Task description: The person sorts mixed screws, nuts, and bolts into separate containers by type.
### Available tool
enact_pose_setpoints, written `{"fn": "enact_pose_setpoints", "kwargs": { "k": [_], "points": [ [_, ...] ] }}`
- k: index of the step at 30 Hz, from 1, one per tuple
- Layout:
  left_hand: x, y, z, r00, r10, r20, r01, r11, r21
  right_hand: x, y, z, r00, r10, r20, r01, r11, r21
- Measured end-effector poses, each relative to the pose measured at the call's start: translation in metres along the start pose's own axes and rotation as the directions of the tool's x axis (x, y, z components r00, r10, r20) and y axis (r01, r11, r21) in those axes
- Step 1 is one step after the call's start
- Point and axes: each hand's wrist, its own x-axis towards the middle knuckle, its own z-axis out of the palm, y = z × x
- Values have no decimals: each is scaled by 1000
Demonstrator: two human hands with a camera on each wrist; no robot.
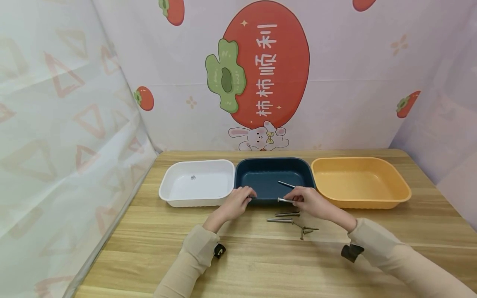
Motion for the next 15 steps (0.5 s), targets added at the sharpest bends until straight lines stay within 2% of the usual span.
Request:
{"fn": "enact_pose_setpoints", "kwargs": {
  "k": [15],
  "points": [
    [0,0,0,1000,4,-8,-4,1000,3,13,10,-6,998,30,-47,-31,999,-34]
  ]
}}
